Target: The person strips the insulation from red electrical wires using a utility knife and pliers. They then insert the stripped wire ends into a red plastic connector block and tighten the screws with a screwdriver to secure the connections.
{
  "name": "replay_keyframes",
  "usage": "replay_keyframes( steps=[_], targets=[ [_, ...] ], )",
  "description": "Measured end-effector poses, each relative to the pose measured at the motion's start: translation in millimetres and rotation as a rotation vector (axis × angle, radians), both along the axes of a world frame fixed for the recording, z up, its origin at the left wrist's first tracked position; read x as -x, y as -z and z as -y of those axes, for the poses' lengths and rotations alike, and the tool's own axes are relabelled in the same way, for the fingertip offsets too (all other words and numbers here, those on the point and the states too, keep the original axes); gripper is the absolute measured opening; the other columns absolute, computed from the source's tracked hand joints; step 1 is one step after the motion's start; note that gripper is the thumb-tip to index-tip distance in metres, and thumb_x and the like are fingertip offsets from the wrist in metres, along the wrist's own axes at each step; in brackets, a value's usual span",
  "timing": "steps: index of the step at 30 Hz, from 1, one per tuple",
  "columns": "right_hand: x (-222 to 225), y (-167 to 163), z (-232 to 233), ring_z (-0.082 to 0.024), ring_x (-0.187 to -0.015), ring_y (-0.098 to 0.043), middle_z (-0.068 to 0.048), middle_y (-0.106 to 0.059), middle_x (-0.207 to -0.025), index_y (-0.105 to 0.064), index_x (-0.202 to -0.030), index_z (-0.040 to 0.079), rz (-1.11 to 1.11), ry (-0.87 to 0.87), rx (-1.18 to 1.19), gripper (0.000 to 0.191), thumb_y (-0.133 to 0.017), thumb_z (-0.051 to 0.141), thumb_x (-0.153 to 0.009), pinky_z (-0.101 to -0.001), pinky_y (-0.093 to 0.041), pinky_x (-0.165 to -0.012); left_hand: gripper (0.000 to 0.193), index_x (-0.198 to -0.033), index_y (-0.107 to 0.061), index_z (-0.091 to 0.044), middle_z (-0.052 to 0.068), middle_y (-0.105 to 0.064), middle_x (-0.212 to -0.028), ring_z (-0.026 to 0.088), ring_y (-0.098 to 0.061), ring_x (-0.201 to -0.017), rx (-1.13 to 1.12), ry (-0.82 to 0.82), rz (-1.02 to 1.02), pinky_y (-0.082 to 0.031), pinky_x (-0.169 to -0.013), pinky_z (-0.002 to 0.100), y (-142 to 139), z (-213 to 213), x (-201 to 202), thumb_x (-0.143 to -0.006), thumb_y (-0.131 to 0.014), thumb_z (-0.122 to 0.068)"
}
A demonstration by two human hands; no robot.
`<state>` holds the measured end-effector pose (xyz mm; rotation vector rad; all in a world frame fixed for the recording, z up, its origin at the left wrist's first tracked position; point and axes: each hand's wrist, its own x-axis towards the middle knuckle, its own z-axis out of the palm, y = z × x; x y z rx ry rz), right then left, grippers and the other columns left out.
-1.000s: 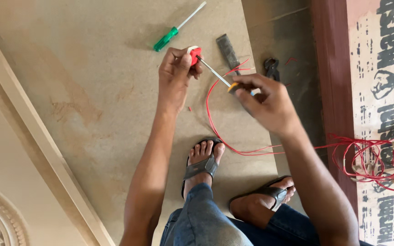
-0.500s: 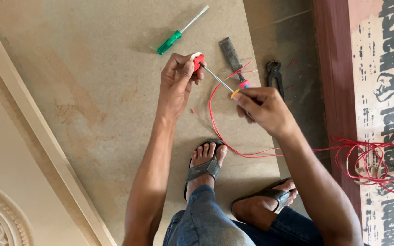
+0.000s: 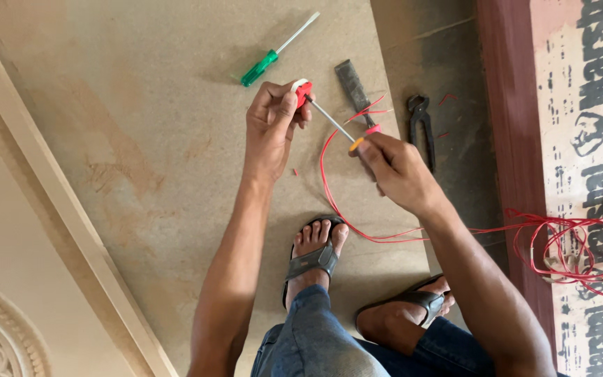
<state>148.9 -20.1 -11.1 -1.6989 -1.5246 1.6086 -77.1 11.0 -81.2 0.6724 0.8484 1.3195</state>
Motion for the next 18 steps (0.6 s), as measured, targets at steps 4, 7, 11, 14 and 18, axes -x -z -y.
replay_keyframes(
  steps=[4,7,11,14,18],
  targets=[
    [-1.3,-2.8,-1.8,-0.008,-0.058,-0.059,-0.004,-0.070,-0.076,-0.063,-0.099,-0.002,-0.090,0.075,0.041,0.016,-0.068,0.014,-0.097,-0.0279,-0.049,-0.051,0.020,-0.115,-0.062,-0.004,0.009,-0.070,-0.106,0.011,-0.062,-0.085,0.020,0.014,-0.024,-0.048,-0.075,0.028,-2.3,4.3,0.8,-0.109,-0.064,-0.023],
    [4.0,-6.2,-0.6,-0.010,-0.068,-0.064,-0.007,-0.073,-0.083,-0.059,-0.101,-0.002,-0.012,0.086,-0.239,0.023,-0.077,0.011,-0.093,-0.0291,-0.053,-0.060,0.019,-0.116,-0.063,-0.004,0.008,-0.070,-0.104,0.011,-0.062,-0.084,0.044,0.006,-0.013,-0.048,-0.074,0.028,1.0,4.3,0.6,-0.108,-0.063,-0.022],
    [10.1,-8.3,4.9,-0.024,-0.074,-0.073,-0.013,-0.073,-0.086,-0.062,-0.104,0.002,0.262,0.067,-0.537,0.031,-0.081,0.017,-0.085,-0.0375,-0.057,-0.065,0.018,-0.115,-0.063,-0.003,0.007,-0.069,-0.103,0.012,-0.062,-0.085,0.057,-0.005,0.021,-0.048,-0.074,0.028,10.3,4.6,-3.4,-0.109,-0.064,-0.020],
    [7.9,-3.6,6.5,-0.037,-0.071,-0.069,-0.016,-0.070,-0.079,-0.060,-0.119,0.003,0.396,-0.001,-0.308,0.033,-0.069,0.019,-0.091,-0.0475,-0.051,-0.064,0.018,-0.116,-0.064,-0.003,0.007,-0.068,-0.101,0.012,-0.062,-0.085,0.063,-0.003,-0.016,-0.049,-0.075,0.028,17.7,4.3,-6.4,-0.109,-0.064,-0.019],
    [-1.9,8.7,7.6,-0.040,-0.082,-0.067,-0.017,-0.070,-0.089,-0.065,-0.109,0.008,0.357,-0.135,-0.432,0.013,-0.058,0.020,-0.107,-0.0486,-0.051,-0.072,0.018,-0.115,-0.063,-0.003,0.008,-0.070,-0.104,0.011,-0.062,-0.084,0.073,-0.007,-0.003,-0.049,-0.073,0.028,23.2,6.7,-9.5,-0.107,-0.063,-0.019]
  ],
)
